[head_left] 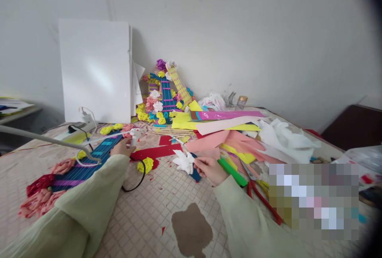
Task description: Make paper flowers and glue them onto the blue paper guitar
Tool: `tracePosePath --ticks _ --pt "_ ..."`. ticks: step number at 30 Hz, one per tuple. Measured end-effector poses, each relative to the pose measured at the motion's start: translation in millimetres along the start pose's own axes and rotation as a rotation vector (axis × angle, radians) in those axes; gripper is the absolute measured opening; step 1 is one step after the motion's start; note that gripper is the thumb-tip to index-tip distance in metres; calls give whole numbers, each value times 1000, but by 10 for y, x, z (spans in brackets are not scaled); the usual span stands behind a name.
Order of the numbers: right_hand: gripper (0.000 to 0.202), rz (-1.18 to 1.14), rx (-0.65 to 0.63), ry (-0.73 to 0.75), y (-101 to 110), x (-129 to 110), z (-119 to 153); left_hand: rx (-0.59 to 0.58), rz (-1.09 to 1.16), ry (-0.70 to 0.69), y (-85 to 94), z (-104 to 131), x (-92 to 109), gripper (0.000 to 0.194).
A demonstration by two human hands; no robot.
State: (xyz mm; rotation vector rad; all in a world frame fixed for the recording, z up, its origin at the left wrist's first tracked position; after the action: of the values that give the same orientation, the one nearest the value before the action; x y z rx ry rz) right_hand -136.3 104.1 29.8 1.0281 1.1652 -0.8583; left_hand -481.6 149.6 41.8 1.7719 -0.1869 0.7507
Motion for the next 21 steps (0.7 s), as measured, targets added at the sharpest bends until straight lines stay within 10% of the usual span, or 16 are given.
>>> tracePosePath --ticks 21 --pt "34 -9 14 28 39 62 -46 -81 -48 -1 -49 70 85 28"
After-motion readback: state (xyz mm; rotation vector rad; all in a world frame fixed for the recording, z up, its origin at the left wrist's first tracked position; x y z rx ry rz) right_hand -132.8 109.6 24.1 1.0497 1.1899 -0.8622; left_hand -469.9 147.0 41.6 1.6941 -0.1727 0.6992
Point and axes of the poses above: each hand's wrist, its own z-axis away from the middle knuckle, its own y-axis out of the back of the hand, x = y × z, the point moved 8 cm from there along -z, towards the middle knuckle, and after that the axes turned 12 degrees about z, right-handed, at the moved point
